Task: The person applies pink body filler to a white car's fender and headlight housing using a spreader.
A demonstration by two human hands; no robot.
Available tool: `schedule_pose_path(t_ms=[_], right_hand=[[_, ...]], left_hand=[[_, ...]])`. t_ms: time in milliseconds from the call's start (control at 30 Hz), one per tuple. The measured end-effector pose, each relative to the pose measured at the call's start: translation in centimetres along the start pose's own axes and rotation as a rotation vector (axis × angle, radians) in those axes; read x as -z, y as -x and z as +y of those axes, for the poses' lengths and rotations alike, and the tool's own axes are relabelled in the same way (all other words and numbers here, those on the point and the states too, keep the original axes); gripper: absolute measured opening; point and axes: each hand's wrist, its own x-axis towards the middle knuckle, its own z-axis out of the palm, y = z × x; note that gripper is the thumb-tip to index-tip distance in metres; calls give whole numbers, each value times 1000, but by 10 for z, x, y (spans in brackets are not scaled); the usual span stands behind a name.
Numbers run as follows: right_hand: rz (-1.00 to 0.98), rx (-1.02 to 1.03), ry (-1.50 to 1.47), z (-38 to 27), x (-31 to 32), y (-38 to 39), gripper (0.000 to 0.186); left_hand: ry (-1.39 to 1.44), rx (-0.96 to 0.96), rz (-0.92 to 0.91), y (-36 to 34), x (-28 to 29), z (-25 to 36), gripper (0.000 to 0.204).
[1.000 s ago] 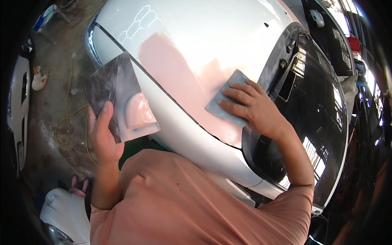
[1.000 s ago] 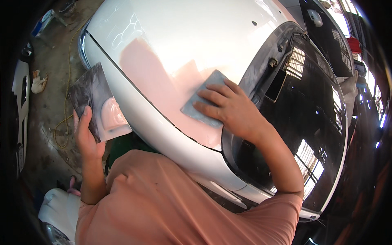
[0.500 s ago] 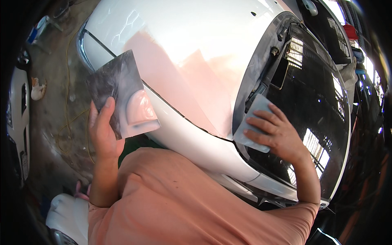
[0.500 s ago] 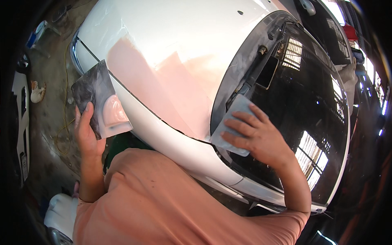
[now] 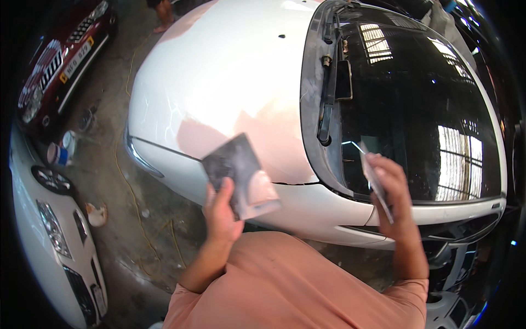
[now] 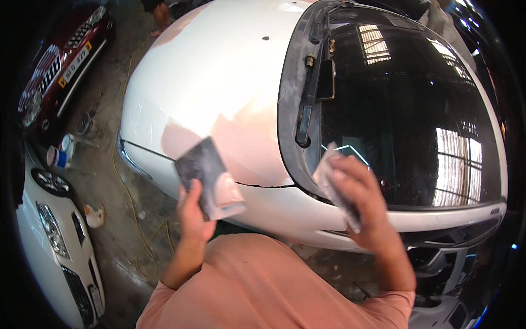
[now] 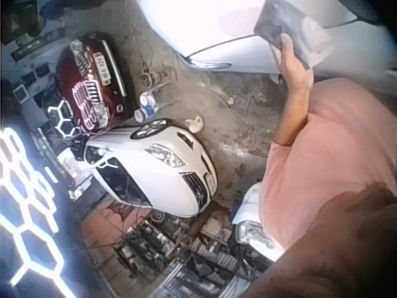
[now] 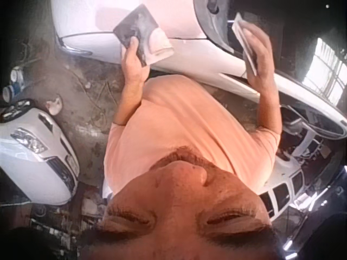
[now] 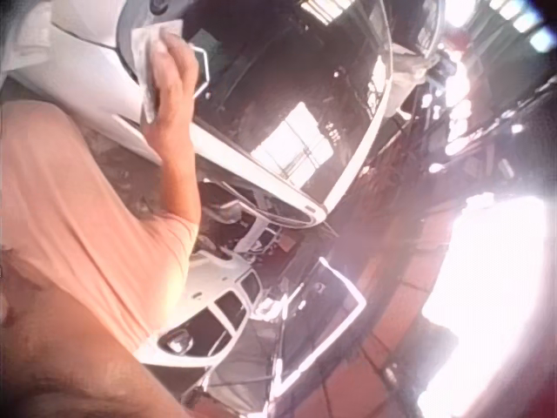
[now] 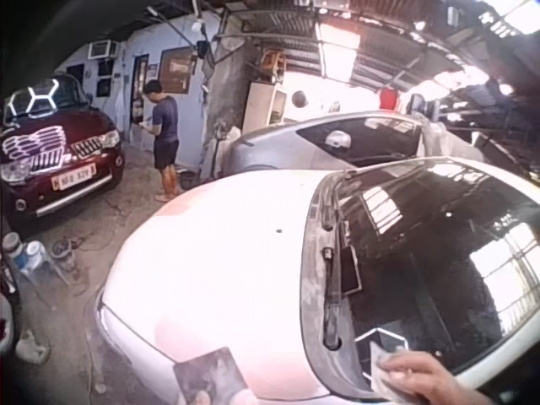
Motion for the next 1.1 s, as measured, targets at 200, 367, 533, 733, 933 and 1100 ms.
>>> schedule_pose_path(t_ms=[200, 367, 533, 733, 933, 1100], right_hand=[[119, -33, -178, -69, -118, -6, 56], [126, -167, 55, -94, -169, -37, 50], [156, -373, 534, -111, -171, -64, 43], [239, -297, 692, -155, -182, -140, 39], [233, -298, 627, -164, -207, -165, 43], [175, -363, 119, -152, -224, -141, 56]], left_hand=[[-99, 308, -208, -6, -40, 16, 43], [-246, 286, -166, -31, -6, 83, 41], [-254, 90, -352, -83, 0, 161, 46], [-286, -143, -555, -108, -19, 176, 51], [-358, -246, -672, -114, -15, 182, 56], [-203, -357, -399, -144, -21, 195, 65]])
